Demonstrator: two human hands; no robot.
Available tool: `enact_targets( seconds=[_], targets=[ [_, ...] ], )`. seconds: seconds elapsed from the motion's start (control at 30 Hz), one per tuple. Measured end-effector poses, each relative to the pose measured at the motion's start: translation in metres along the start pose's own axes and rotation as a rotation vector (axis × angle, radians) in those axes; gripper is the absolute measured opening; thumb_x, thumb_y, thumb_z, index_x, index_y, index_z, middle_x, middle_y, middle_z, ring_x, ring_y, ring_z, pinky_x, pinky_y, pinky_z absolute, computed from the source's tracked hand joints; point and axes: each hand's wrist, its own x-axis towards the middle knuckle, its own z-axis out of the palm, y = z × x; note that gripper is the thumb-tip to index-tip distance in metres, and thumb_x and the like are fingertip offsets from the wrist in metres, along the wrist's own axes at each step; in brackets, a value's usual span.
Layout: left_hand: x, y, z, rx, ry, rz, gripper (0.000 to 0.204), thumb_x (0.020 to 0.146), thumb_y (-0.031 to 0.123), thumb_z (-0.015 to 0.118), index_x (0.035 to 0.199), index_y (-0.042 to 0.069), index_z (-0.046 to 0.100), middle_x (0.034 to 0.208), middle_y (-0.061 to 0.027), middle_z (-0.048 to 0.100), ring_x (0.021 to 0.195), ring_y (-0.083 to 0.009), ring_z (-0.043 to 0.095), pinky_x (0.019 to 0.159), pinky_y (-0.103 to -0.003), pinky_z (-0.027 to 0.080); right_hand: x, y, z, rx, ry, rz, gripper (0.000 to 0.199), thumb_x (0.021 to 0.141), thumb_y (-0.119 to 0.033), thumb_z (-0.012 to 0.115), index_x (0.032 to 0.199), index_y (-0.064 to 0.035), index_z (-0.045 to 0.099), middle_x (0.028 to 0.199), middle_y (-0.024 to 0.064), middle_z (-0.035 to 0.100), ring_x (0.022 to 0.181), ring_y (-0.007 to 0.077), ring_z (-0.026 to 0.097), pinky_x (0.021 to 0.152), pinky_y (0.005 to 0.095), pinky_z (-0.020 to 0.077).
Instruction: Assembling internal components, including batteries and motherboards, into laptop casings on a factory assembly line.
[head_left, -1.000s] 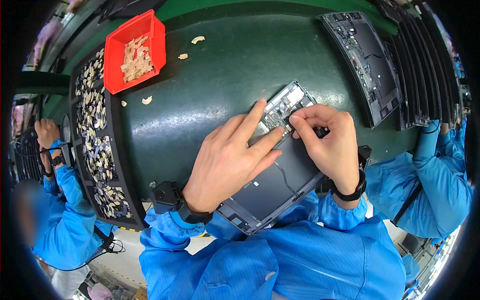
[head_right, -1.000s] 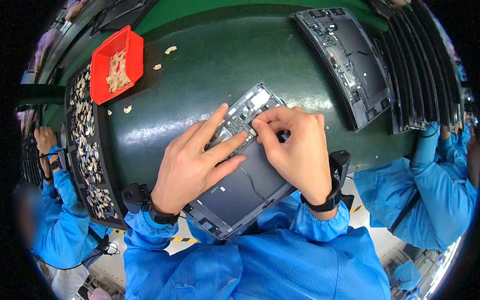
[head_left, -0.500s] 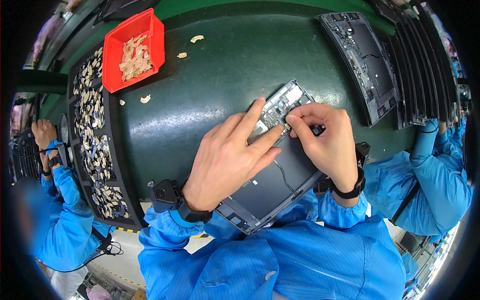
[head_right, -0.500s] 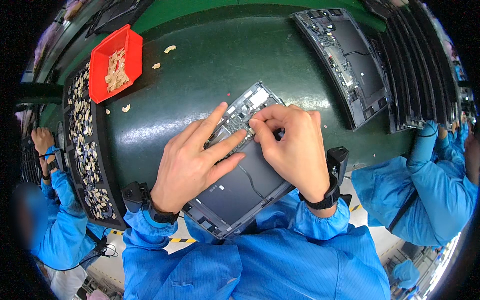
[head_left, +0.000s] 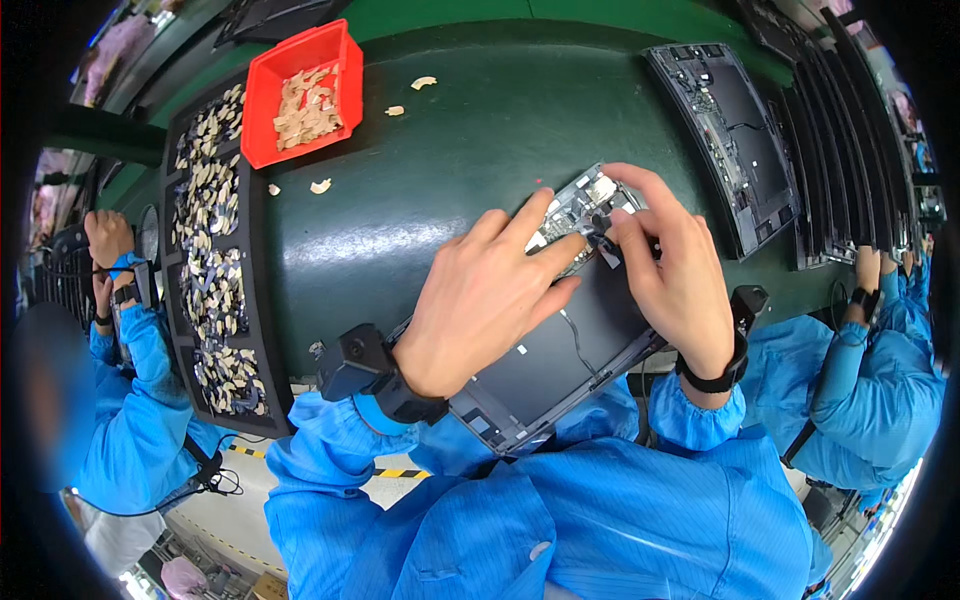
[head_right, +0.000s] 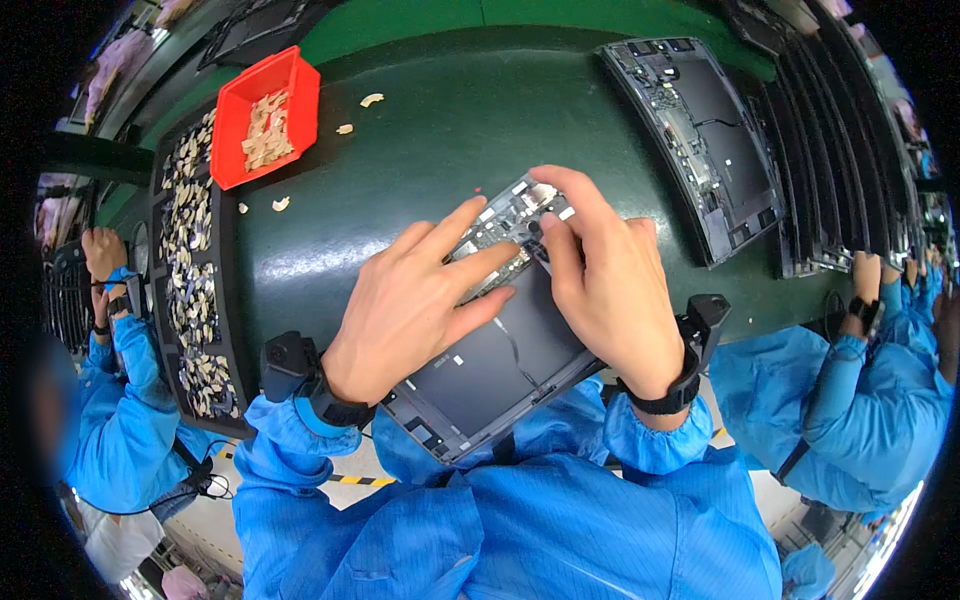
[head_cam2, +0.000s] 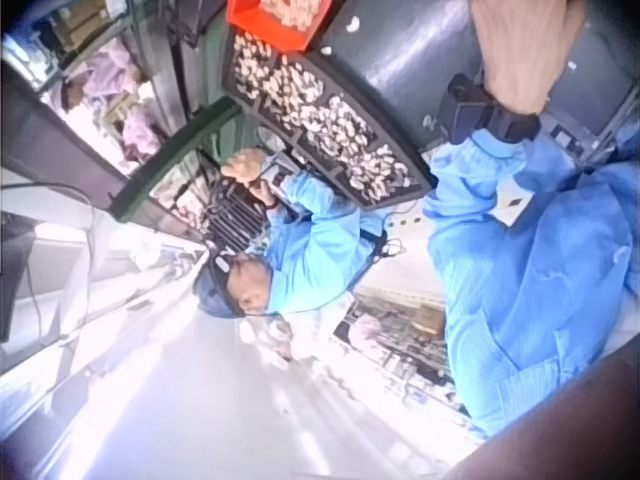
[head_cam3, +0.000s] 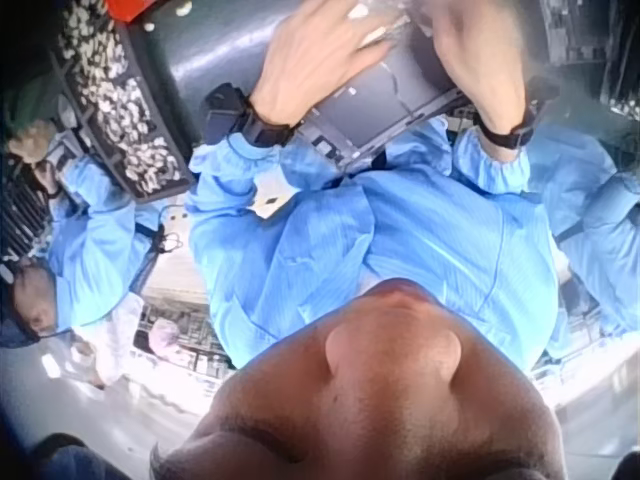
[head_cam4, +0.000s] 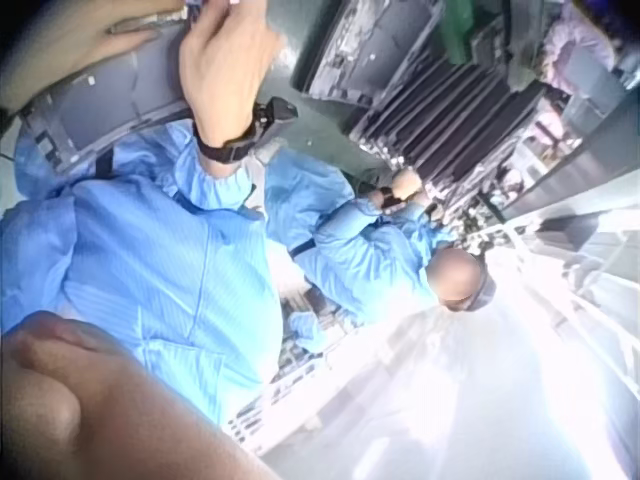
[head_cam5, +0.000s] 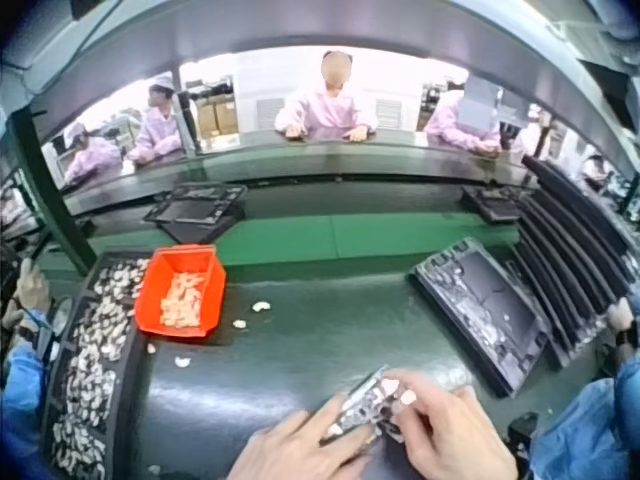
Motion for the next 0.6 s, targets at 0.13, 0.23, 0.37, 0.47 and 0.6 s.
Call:
enact_targets(
  seconds=[0.13, 0.23, 0.37, 0.47, 0.6],
  targets=[
    [0.001, 0.001, 0.004, 0.03, -0.014, 0.014, 0.035, 0.088, 0.031, 0.081, 0.121, 0.02, 0.079, 0.144, -0.0156, 0.064, 0.093, -0.0279, 0.069, 0.082, -0.039, 0.06, -0.006, 0.007, 0.002, 0.14, 0.068, -0.02, 0.031, 0.097, -0.002, 0.064, 0.128, -0.0054, 0.062, 0.08, 0.0171, 0.073, 0.071, 0.0369, 0.072, 0.066, 0.0451, 0.0521],
    [-0.005, -0.003, 0.012, 0.073, 0.047, 0.073, 0.037, 0.087, 0.031, 0.082, 0.123, 0.021, 0.079, 0.145, -0.016, 0.064, 0.094, -0.0276, 0.069, 0.082, -0.039, 0.06, -0.005, 0.014, 0.004, 0.129, 0.075, -0.023, 0.022, 0.094, -0.004, 0.068, 0.116, -0.0027, 0.07, 0.082, 0.0179, 0.074, 0.074, 0.0357, 0.073, 0.068, 0.0428, 0.0544],
    [-0.01, -0.006, 0.017, 0.101, 0.125, 0.108, 0.039, 0.087, 0.031, 0.083, 0.124, 0.022, 0.079, 0.146, -0.016, 0.063, 0.096, -0.0266, 0.068, 0.082, -0.038, 0.06, 0.0, 0.019, 0.007, 0.075, 0.068, -0.069, 0.01, 0.089, -0.006, 0.074, 0.097, -0.0003, 0.076, 0.083, 0.0176, 0.075, 0.077, 0.033, 0.075, 0.071, 0.0395, 0.0564],
    [-0.009, -0.006, 0.018, 0.093, 0.121, 0.098, 0.04, 0.086, 0.03, 0.084, 0.124, 0.022, 0.079, 0.147, -0.0153, 0.063, 0.096, -0.026, 0.068, 0.081, -0.038, 0.06, -0.003, 0.019, 0.006, 0.125, 0.094, -0.049, 0.019, 0.088, -0.003, 0.075, 0.107, -0.0004, 0.074, 0.083, 0.014, 0.074, 0.077, 0.0286, 0.074, 0.069, 0.0371, 0.0558],
    [-0.007, -0.003, 0.015, 0.098, 0.081, 0.079, 0.042, 0.086, 0.03, 0.083, 0.128, 0.023, 0.077, 0.149, -0.0138, 0.062, 0.096, -0.0257, 0.068, 0.08, -0.038, 0.06, -0.003, 0.036, -0.003, 0.262, 0.104, -0.016, 0.024, 0.088, 0.001, 0.076, 0.11, 0.0022, 0.071, 0.083, 0.011, 0.073, 0.078, 0.0182, 0.073, 0.071, 0.0315, 0.0555]
  ],
)
